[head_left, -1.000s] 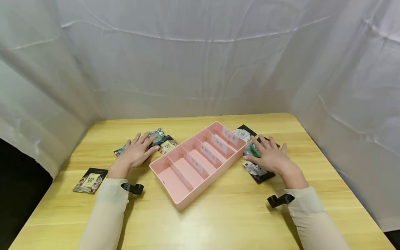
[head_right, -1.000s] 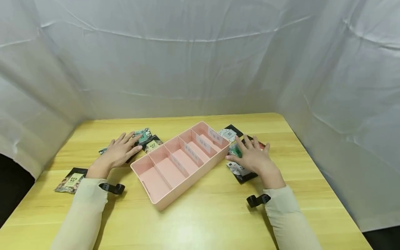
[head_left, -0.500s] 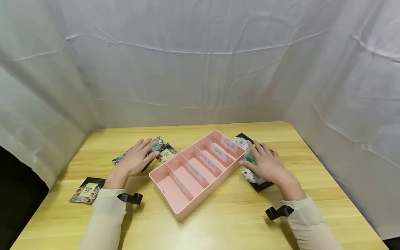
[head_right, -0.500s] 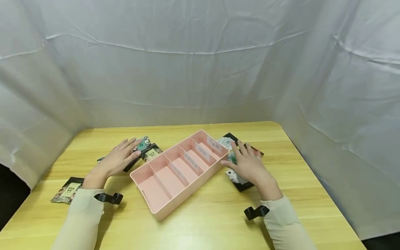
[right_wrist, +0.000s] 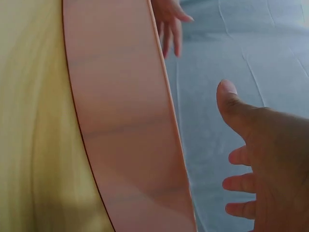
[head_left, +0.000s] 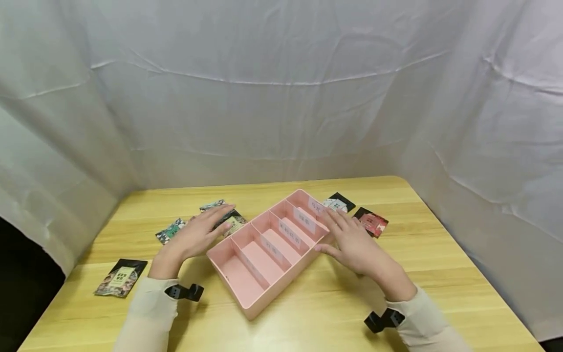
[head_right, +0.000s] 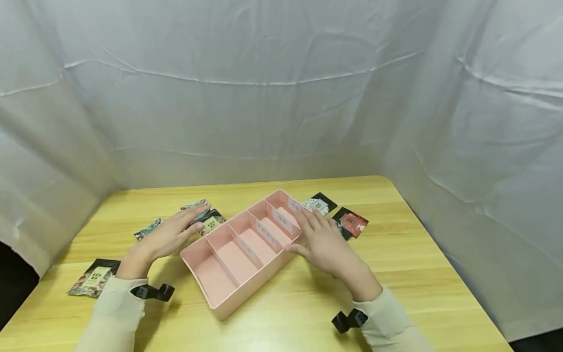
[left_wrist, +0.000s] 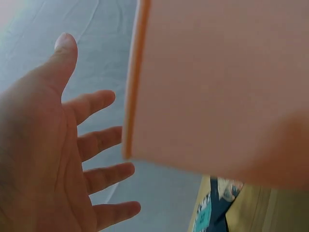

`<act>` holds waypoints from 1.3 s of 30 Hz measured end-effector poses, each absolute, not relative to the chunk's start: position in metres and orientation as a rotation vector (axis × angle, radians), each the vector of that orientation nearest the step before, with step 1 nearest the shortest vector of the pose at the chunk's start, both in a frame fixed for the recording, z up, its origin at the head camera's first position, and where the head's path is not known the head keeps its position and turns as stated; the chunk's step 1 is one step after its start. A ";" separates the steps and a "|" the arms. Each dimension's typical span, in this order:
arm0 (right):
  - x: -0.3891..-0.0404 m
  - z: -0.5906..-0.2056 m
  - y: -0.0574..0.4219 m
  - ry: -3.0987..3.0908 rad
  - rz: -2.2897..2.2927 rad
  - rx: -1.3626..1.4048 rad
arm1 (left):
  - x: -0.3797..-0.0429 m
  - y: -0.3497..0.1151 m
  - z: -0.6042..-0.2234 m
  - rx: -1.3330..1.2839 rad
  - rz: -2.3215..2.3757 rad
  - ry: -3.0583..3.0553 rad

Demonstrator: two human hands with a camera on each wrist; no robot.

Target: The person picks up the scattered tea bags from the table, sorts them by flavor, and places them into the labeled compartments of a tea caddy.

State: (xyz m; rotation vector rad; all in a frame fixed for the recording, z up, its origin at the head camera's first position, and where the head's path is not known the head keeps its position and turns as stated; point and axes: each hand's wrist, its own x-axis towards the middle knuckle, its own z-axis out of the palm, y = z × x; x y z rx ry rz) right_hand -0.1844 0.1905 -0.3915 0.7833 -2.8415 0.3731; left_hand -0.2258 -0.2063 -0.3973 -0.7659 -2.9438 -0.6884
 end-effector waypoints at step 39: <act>-0.190 -0.411 0.145 -2.836 0.235 1.064 | -0.218 -0.175 -0.393 -1.043 -0.633 -3.017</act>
